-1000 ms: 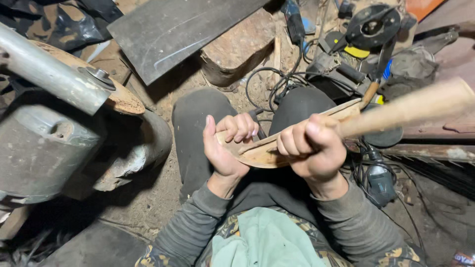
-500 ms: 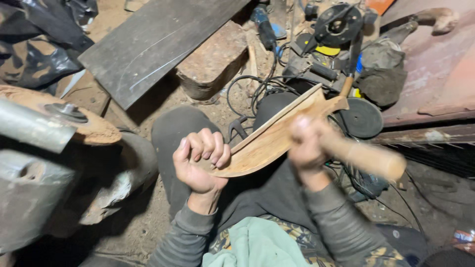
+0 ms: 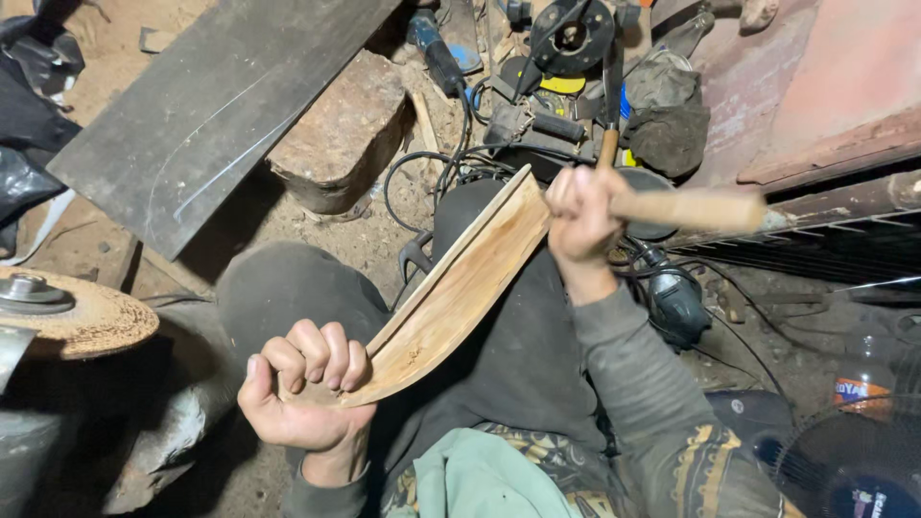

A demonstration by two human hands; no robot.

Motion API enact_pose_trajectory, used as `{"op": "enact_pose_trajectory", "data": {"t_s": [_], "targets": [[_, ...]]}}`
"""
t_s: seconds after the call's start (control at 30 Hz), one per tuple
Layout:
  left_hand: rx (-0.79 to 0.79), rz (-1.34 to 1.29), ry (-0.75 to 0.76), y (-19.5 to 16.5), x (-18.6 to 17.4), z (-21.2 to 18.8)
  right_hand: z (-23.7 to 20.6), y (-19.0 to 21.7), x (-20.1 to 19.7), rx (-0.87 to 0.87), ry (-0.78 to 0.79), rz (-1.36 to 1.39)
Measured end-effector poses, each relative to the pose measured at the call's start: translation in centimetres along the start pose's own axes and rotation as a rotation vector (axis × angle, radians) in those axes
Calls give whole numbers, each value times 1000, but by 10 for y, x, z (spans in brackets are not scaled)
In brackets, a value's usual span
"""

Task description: The person sits on the workshop floor fitting a curved wooden handle onto a machete blade. They hold the blade in the wooden piece to check the fit, then use a hammer and a punch to shape and deepen the groove in the wood, repeatedly test the blade in the groove, tap the blade with a wooden mallet, and finally set the assembled knife and wood on the work surface.

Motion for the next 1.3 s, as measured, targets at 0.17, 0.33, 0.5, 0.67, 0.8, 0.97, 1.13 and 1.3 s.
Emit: {"op": "enact_pose_trajectory", "data": {"t_s": [0.17, 0.33, 0.5, 0.67, 0.8, 0.97, 1.13, 1.3], "targets": [[-15, -69, 72, -8, 20, -3, -73, 4, 42, -63, 105, -111], [6, 28, 83, -7, 24, -7, -46, 13, 35, -22, 144, -58], [9, -29, -18, -1, 9, -12, -33, 29, 37, -24, 29, 53], [16, 8, -6, -4, 8, -18, -118, 37, 90, -62, 212, 59], [-2, -25, 15, -5, 9, -20, -45, 19, 36, 95, 116, 330], [5, 5, 62, 6, 6, -20, -57, 20, 38, -116, -13, -73], [48, 53, 55, 1, 4, -22, -160, 34, 103, -106, 365, 8], [48, 74, -4, -15, 0, -27, -68, 2, 13, 13, 89, 159]]}}
Point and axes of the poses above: each hand's wrist, its own z-axis towards the middle knuckle, its own x-axis out of the palm, y = z × x, the point moved 4 cm from there along z, towards the middle knuckle, and after that the axes turned 6 degrees about x, right-handed, at the moved point
